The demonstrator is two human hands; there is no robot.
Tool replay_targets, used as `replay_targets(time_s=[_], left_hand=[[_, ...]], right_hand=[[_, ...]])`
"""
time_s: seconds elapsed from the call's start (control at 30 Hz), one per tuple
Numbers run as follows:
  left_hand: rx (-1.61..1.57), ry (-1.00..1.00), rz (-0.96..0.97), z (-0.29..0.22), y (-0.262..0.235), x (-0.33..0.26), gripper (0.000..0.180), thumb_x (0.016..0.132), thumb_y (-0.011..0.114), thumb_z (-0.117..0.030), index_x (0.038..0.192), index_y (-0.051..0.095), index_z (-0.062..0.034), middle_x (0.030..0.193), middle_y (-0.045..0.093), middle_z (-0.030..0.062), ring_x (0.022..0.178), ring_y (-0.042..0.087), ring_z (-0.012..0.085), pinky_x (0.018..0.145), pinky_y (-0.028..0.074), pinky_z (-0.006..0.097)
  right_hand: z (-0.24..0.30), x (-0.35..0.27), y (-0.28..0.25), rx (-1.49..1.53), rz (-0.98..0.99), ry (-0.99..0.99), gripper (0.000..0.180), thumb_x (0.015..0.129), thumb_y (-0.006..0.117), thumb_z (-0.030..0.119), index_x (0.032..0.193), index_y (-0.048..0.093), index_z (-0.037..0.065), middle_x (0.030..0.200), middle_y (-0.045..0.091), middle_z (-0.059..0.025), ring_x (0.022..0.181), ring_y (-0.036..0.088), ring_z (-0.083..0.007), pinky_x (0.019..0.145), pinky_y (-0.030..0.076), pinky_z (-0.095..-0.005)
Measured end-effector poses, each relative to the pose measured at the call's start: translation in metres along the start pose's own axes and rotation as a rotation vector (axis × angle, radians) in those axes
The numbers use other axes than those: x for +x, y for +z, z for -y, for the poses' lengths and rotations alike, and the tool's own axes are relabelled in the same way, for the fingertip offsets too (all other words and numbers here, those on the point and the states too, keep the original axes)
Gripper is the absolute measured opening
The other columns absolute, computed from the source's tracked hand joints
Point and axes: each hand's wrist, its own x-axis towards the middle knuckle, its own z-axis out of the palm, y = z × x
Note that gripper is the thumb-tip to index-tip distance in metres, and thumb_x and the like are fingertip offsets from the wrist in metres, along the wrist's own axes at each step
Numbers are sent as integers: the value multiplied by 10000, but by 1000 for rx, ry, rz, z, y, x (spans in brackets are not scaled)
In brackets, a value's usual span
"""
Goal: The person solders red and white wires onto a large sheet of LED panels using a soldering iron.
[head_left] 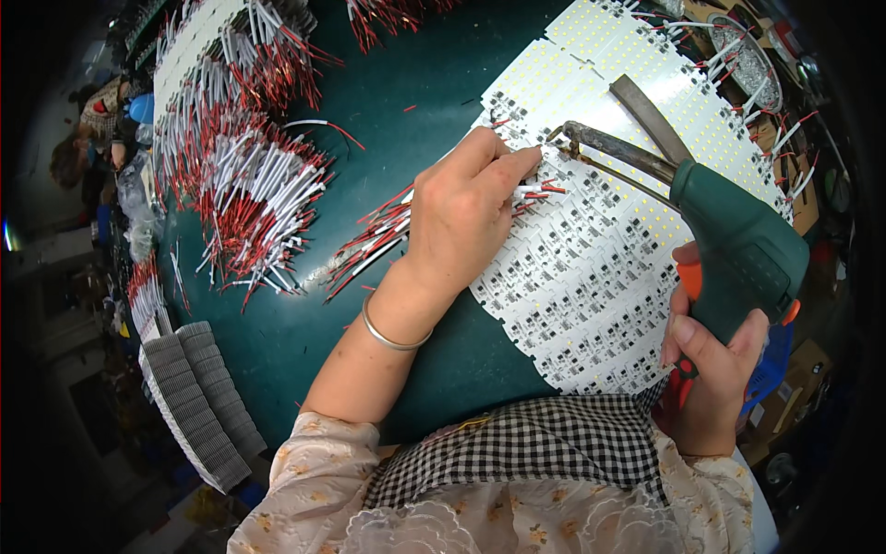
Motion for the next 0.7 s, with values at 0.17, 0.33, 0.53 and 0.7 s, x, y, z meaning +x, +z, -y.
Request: replay_targets(time_s=[0.17, 0.33, 0.53, 0.7], left_hand=[[-14, 10, -15, 3, 3, 0, 504, 569, 554, 185, 972, 732, -60, 748, 613, 70, 626, 629, 189, 539, 495, 294], [8, 5, -14, 1, 1, 0, 486, 569, 556, 183, 953, 730, -57, 742, 605, 73, 620, 624, 191, 537, 493, 296], [3, -23, 6, -2, 0, 2, 491, 562, 553, 184, 949, 728, -61, 737, 577, 75, 622, 612, 196, 538, 486, 300], [2, -19, 2, 1, 1, 0, 500, 560, 551, 186, 957, 729, -60, 737, 567, 76, 622, 602, 195, 535, 477, 298]], right_hand=[[-2, 2, 7, -34, -85, -79, 617, 721, 680, 62, 1246, 428, -138, 1073, 559, -208, 503, 524, -126, 418, 471, -249], [-4, 2, 0, 0, -14, -70, 615, 729, 669, -6, 1282, 423, -115, 1148, 553, -230, 623, 546, -133, 471, 496, -238], [-5, 2, -4, 14, 39, -45, 610, 742, 654, -70, 1309, 429, -86, 1172, 558, -236, 753, 569, -147, 524, 515, -223], [-6, 2, -4, 22, 53, -39, 562, 757, 634, -80, 1287, 449, -87, 1099, 565, -195, 757, 574, -151, 525, 509, -230]])
